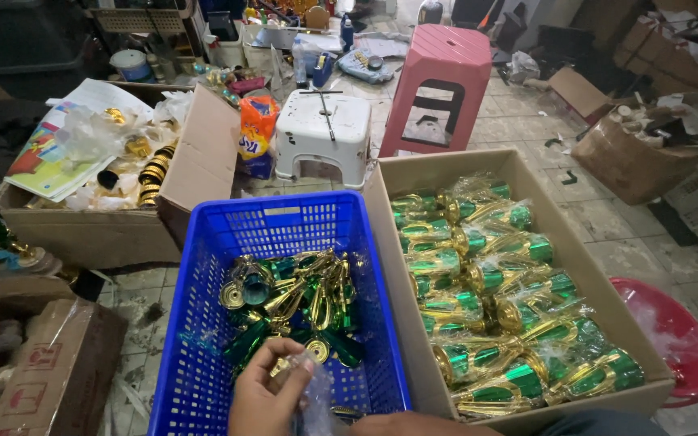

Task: The person places green and gold trophy components into a blue crate and assembles them by hand.

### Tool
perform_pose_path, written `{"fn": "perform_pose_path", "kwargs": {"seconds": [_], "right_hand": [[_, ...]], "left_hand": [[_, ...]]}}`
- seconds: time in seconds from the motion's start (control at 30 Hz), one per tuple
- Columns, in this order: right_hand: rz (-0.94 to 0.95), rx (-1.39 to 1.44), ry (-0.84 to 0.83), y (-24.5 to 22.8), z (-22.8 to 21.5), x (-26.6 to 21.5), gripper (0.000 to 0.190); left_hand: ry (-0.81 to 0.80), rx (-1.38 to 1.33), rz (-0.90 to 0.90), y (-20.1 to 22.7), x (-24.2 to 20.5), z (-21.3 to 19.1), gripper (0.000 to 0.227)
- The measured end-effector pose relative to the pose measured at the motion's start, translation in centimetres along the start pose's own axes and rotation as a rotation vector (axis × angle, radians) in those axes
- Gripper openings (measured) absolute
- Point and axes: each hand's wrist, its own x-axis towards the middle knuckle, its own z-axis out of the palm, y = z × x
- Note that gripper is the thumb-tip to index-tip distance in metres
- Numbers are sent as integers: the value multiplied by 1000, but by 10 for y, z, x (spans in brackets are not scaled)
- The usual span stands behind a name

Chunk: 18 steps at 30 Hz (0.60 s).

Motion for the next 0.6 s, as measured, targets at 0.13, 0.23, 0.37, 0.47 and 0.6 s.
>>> {"fn": "perform_pose_path", "kwargs": {"seconds": [0.13, 0.23, 0.37, 0.47, 0.6], "right_hand": [[181, 34, 2, -24, -4, -12, 41], [270, 49, 4, -13, -5, 1, 42], [203, -33, 65, 14, -12, 6, 49], [-63, -147, 54, 24, -14, 3, 65], [101, 25, 94, 26, -16, 9, 59]], "left_hand": [[115, 144, 62, 11, -4, -5, 14], [198, 359, 401, 2, 1, -15, 7], [155, 591, 785, -1, 4, -22, 21], [143, 680, 909, -1, 5, -24, 26], [122, 758, 904, 1, 9, -28, 25]]}}
